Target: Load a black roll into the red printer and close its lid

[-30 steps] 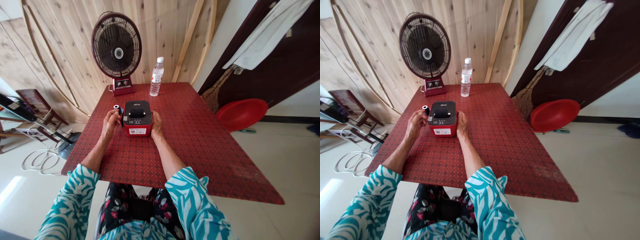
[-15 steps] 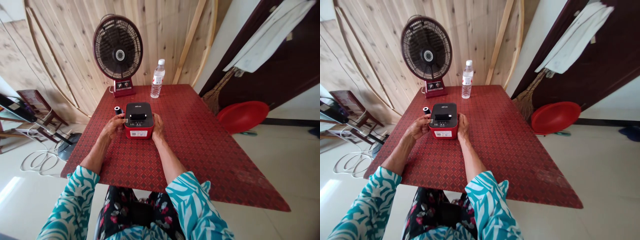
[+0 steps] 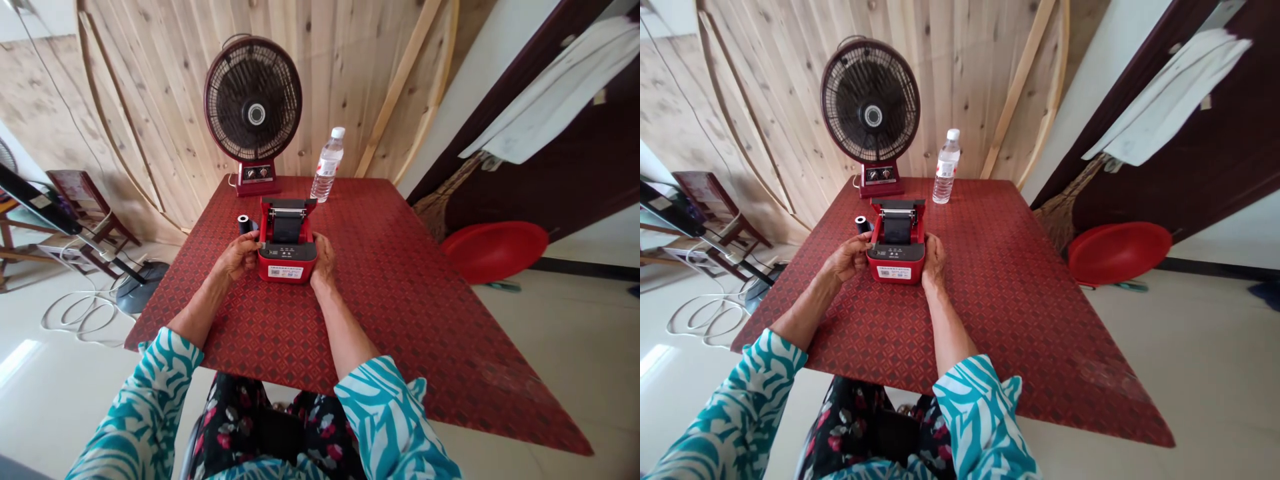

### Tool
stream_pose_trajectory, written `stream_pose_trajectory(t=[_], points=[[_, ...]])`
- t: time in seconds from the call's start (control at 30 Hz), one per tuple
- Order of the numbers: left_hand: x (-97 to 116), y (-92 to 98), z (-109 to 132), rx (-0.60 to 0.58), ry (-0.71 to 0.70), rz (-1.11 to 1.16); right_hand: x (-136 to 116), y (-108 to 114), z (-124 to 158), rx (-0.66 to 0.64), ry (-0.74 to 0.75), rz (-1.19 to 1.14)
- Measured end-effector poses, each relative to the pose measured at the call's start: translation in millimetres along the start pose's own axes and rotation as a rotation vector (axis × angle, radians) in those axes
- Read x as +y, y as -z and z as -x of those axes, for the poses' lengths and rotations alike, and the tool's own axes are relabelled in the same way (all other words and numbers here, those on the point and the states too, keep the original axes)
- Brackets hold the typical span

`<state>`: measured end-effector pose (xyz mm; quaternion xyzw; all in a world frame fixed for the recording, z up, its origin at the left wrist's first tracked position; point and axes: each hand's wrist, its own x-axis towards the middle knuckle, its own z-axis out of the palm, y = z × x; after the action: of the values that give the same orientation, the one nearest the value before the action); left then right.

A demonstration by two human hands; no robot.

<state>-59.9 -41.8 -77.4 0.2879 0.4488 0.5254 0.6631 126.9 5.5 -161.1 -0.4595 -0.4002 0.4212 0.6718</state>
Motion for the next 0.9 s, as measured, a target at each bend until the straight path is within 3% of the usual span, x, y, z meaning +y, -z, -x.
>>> stream_pose_trajectory(t=[0.33,0.5,0.6,0.7,0.8,0.9], points=[[-3,2.3,1,0.056,-0.252,-0.163,2,-2,-2,-0.025,0.022,0.018],[22,4.8,-25,0.104,-0.562,-0.589,3,-3,-3,-0.036,0.047,0.006],[42,-1.2,-45,0.047,-0.564,-0.961,3,-5,-4,-0.026,0.037,0.011],[55,-12.4,-54,-0.07,-0.578,-1.176,3,-6,-4,-0.018,0.032,0.009],[60,-22.3,-52,-0.253,-0.579,-1.16,1,-7,-5,-0.026,0.051,0.002],[59,-25.3,-47,-0.29,-0.501,-1.045,-2,-8,-5,-0.022,0.045,0.008]])
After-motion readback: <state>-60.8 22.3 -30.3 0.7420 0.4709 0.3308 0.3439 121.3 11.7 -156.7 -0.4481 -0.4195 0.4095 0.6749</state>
